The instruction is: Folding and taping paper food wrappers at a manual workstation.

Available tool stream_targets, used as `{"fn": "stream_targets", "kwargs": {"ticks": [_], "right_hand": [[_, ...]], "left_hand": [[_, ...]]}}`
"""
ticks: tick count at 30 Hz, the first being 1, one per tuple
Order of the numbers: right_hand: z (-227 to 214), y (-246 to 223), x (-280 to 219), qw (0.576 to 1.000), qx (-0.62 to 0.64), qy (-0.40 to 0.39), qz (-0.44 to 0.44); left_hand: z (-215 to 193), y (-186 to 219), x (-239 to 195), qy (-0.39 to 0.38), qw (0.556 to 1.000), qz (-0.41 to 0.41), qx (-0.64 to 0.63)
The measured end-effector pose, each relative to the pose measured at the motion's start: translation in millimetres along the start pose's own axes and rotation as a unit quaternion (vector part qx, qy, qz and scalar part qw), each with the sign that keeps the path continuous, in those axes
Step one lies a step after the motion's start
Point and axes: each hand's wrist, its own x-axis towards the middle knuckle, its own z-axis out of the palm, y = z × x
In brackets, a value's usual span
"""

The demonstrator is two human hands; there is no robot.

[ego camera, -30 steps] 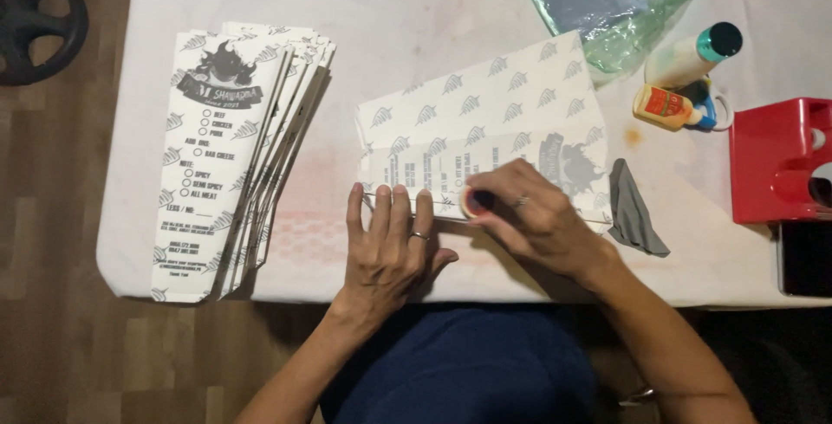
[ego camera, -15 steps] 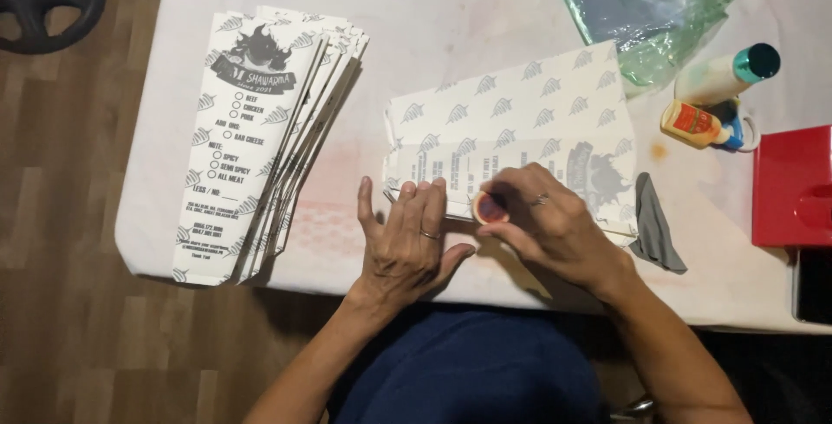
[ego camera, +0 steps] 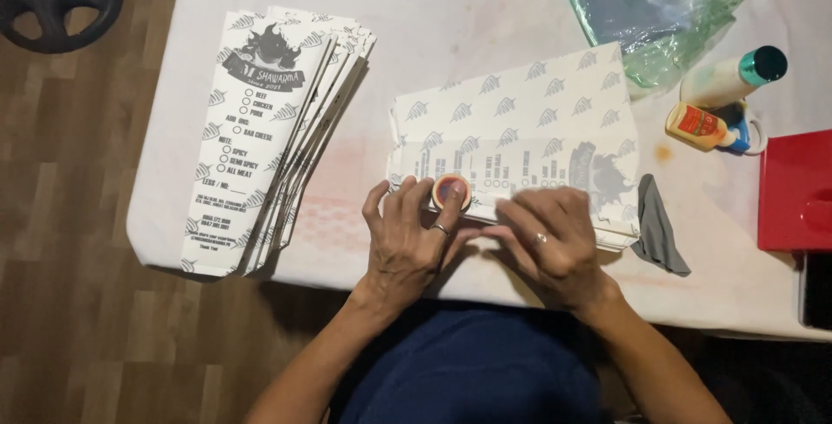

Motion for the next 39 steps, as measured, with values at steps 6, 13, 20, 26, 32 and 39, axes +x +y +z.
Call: {"fn": "stream_targets", "kwargs": {"ticks": [6, 13, 20, 26, 32, 39], "right_hand": [[8, 8, -26, 0.997, -0.067, 0.036, -0.009], [0, 4, -19, 0.996, -0.077, 0.032, -0.013], [1, 6, -18, 0.997, -0.063, 0.048, -0.004], [3, 7, -20, 0.997, -0.055, 0.058, 0.003], [4, 8, -17, 0.996, -0.056, 0.066, 0.001], [1, 7, -17, 0.997, -0.052, 0.049, 0.008]], "left_hand": [[30, 32, 12, 0.094, 0.992, 0.005, -0.089], [15, 6, 15, 0.146, 0.984, 0.014, -0.101], [4, -34, 9, 0.090, 0.981, -0.067, -0.157], [-27, -70, 3, 0.072, 0.986, -0.119, -0.093], [5, -2, 28, 0.137, 0.981, -0.013, -0.135], [-9, -31, 21, 0.111, 0.988, -0.002, -0.103]]}}
